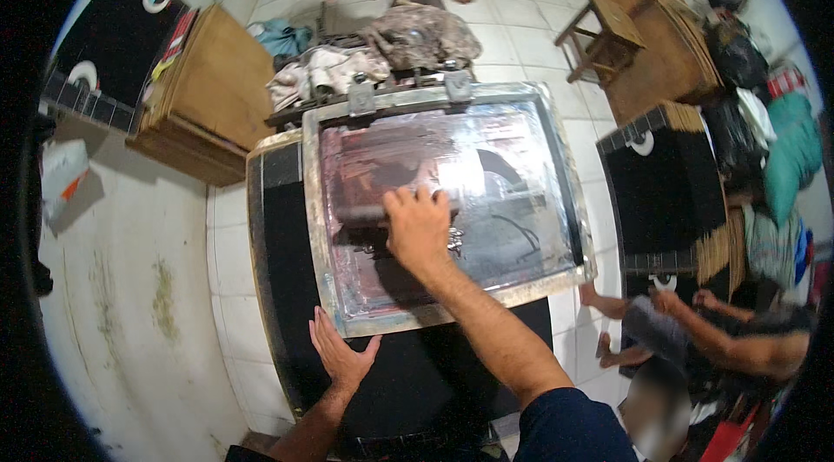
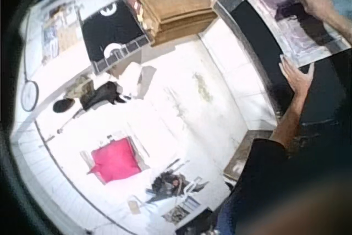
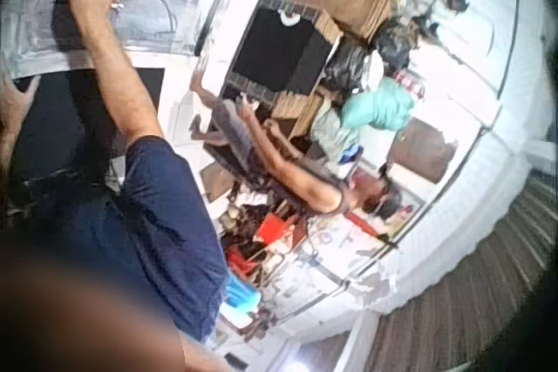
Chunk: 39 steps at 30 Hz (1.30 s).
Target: The person repeatedly places a screen printing frame over a black skateboard deck and uses a squeegee to pull ink across the screen. They lift the frame to reveal the printed design, then repeat the process on the same deck multiple times.
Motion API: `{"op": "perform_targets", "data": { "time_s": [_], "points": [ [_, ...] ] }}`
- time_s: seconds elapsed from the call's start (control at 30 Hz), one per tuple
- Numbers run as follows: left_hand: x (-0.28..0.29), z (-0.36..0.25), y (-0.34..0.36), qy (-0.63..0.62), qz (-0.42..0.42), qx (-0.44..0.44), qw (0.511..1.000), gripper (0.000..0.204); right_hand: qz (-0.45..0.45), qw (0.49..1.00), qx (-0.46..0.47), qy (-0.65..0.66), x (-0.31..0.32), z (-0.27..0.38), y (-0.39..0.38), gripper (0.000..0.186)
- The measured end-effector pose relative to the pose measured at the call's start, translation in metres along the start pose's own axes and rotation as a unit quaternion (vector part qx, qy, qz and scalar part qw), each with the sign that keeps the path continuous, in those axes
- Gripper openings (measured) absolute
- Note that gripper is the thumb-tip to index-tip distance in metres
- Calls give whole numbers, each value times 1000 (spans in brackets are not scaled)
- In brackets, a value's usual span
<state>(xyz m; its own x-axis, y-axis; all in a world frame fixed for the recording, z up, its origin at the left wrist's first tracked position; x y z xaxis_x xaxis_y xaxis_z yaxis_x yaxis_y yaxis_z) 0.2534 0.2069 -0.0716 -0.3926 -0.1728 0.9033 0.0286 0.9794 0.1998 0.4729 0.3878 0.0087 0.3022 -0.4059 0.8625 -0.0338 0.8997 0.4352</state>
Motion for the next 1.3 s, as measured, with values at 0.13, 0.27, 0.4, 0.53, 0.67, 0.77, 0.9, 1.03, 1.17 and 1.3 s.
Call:
{"op": "perform_targets", "data": {
  "time_s": [0.13, 0.27, 0.4, 0.53, 0.67, 0.77, 0.9, 1.03, 1.17, 1.3],
  "points": [
    [-3, 6, -2, 7, 22, 4, 1000, 126, 28, 998, 38, -41, -23, -11, 32, 28],
    [-5, 9, -2, 7, 31, 1, 999, 126, -18, 998, 50, -33, -39, -20, 93, 30],
    [-3, 8, 0, -4, 15, -2, 1000, 125, 17, 997, 50, -63, -58, -27, 113, 35],
    [-2, 7, 1, -4, 17, -6, 1000, 124, 22, 996, 60, -62, -38, -17, 64, 35],
    [0, 8, 2, -16, 6, -8, 1000, 124, 92, 994, 39, -39, -10, -3, 6, 38],
    [0, 9, 2, -6, 17, -2, 1000, 124, 98, 992, 70, -30, -12, -7, 28, 38],
    [-2, 11, 1, -10, 30, 10, 999, 124, 30, 997, 56, -38, -41, -27, 97, 38],
    [-1, 10, 1, -13, 17, 2, 1000, 124, 9, 996, 44, -74, -62, -32, 122, 37],
    [-2, 11, 1, -13, 19, 1, 1000, 122, 38, 995, 42, -79, -52, -25, 91, 36],
    [-3, 12, 1, -11, 27, 3, 1000, 121, 76, 993, 49, -77, -23, -12, 31, 34]
  ]
}}
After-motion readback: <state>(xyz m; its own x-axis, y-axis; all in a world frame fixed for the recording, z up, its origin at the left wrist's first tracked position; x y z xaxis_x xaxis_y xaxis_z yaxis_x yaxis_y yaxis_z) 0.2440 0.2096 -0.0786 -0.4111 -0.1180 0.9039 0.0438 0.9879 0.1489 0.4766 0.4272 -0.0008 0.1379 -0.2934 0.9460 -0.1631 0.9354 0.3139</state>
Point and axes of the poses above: each hand's wrist, its own y-axis towards the middle knuckle, its own x-axis out of the back of the hand, z = x × y, the point moved 6 cm from there along y, towards the middle knuckle, and after that the axes turned 6 degrees about -z, right-handed, at the moved point
